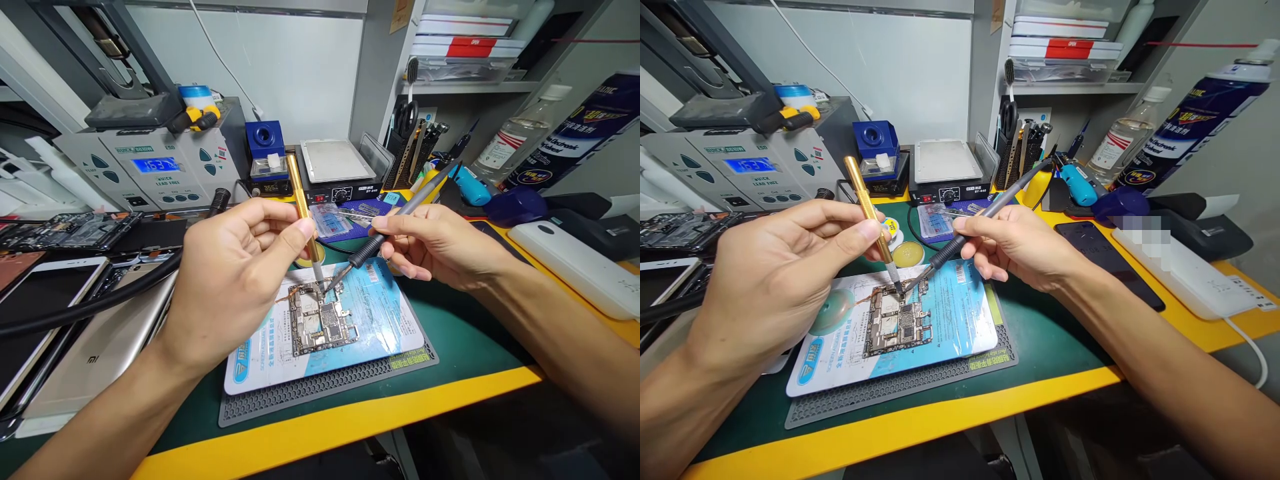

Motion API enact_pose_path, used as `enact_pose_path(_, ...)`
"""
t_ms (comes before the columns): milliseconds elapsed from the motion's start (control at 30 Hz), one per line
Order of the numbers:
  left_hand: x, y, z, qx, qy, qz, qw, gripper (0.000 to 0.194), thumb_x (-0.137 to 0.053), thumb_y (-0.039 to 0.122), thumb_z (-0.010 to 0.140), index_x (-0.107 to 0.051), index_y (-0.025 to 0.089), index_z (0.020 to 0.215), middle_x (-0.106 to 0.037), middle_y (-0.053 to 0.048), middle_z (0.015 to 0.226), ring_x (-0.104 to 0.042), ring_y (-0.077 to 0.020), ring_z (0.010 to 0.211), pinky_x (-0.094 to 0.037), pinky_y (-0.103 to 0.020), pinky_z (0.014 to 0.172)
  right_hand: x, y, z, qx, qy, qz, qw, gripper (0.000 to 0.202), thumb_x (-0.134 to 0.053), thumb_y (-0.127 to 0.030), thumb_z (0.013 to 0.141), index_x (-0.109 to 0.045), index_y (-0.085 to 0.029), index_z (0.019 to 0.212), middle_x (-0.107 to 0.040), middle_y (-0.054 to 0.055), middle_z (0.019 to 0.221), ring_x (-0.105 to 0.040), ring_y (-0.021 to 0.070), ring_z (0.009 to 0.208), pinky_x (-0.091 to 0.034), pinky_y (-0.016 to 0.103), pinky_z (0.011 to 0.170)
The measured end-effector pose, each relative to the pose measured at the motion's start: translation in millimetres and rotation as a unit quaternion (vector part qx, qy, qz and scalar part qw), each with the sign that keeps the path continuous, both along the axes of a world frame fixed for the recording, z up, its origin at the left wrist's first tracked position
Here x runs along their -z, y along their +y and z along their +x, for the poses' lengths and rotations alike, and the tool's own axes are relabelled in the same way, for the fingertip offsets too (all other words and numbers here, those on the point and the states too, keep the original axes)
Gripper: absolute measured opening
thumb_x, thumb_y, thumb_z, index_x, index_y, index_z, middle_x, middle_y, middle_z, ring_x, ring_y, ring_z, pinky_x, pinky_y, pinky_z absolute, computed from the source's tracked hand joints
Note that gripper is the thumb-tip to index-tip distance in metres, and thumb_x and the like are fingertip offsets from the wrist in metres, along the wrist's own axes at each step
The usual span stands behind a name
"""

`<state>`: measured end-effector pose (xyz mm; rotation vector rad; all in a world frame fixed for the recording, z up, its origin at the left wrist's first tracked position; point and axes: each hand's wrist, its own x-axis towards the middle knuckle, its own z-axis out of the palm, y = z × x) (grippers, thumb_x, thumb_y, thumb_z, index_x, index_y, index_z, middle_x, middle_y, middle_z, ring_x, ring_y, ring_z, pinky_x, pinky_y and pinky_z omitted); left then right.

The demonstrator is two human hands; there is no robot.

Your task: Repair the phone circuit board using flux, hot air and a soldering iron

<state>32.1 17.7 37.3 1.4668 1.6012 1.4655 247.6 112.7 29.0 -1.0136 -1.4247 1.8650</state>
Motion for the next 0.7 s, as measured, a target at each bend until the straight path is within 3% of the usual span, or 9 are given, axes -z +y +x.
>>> enact_pose_path(200,-1.1,0.3,0.5,0.001,0.008,-0.001,1.0,0.013,-0.078,0.034,0.086,-0.078,0.021,0.09,-0.078,0.001,0.077,-0.071,-0.0117,0.067,-0.057,-0.018,0.065,-1.5,-0.8,0.6,-0.008,-0.012,0.003,1.0,0.035,-0.084,-0.033,0.081,-0.072,-0.008,0.059,-0.06,0.005,0.041,-0.048,0.0076,0.031,-0.034,0.017,0.03)
enact_pose_path(467,0.5,1.8,0.8,0.007,-0.004,-0.003,1.0,0.011,-0.079,0.032,0.086,-0.077,0.021,0.089,-0.078,0.003,0.076,-0.071,-0.0098,0.066,-0.056,-0.015,0.064,-0.8,-2.3,-0.6,-0.006,-0.008,0.007,1.0,0.033,-0.09,-0.03,0.073,-0.071,-0.009,0.056,-0.06,0.005,0.041,-0.049,0.0081,0.032,-0.033,0.017,0.03)
enact_pose_path(700,0.4,2.6,1.0,-0.002,0.007,-0.002,1.0,0.009,-0.079,0.03,0.086,-0.077,0.022,0.088,-0.079,0.004,0.076,-0.071,-0.0085,0.067,-0.055,-0.013,0.064,-4.2,-3.1,-1.5,0.003,0.003,0.003,1.0,0.033,-0.086,-0.031,0.078,-0.07,-0.011,0.058,-0.061,0.005,0.042,-0.048,0.0078,0.032,-0.033,0.017,0.03)
